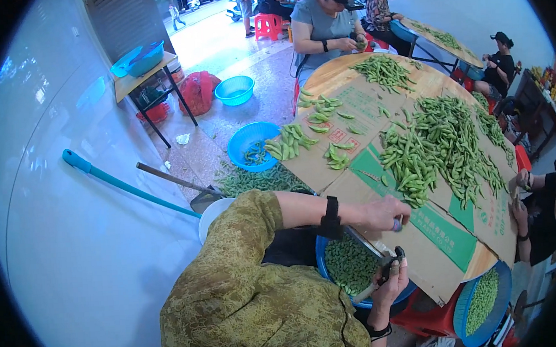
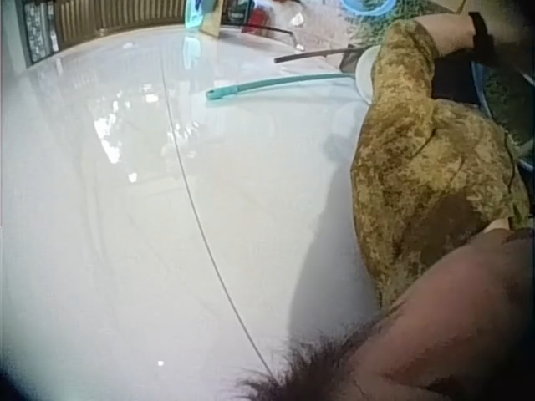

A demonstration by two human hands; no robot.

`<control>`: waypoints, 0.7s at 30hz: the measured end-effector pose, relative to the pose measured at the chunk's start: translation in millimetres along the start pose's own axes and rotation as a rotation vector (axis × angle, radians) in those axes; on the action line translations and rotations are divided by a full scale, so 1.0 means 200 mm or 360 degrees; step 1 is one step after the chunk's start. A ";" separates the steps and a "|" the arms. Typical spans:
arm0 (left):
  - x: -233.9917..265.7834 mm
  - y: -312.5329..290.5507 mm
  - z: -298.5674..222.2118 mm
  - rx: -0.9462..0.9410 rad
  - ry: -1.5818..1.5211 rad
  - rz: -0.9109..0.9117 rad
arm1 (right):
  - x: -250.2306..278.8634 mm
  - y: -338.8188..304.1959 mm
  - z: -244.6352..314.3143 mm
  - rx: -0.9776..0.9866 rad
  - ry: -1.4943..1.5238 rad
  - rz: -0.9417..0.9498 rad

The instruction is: Shelling green beans using a thumb-mounted blade into a blue bowl.

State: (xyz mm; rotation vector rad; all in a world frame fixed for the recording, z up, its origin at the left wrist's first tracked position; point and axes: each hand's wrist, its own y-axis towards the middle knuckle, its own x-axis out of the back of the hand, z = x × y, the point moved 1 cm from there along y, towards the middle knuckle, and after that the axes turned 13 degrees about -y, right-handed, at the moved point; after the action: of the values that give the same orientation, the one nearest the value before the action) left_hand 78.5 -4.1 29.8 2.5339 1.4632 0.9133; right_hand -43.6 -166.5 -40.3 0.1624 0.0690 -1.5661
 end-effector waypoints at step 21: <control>-0.20 -0.22 -0.07 0.0639 -0.1363 -0.0151 | -0.01 0.01 0.05 -0.0232 0.0384 0.0048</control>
State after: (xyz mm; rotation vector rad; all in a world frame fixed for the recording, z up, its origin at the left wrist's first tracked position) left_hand 22.4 -15.3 7.0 2.5144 1.5025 -0.5062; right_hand -41.4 -166.4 -29.6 0.2357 0.3672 -1.4996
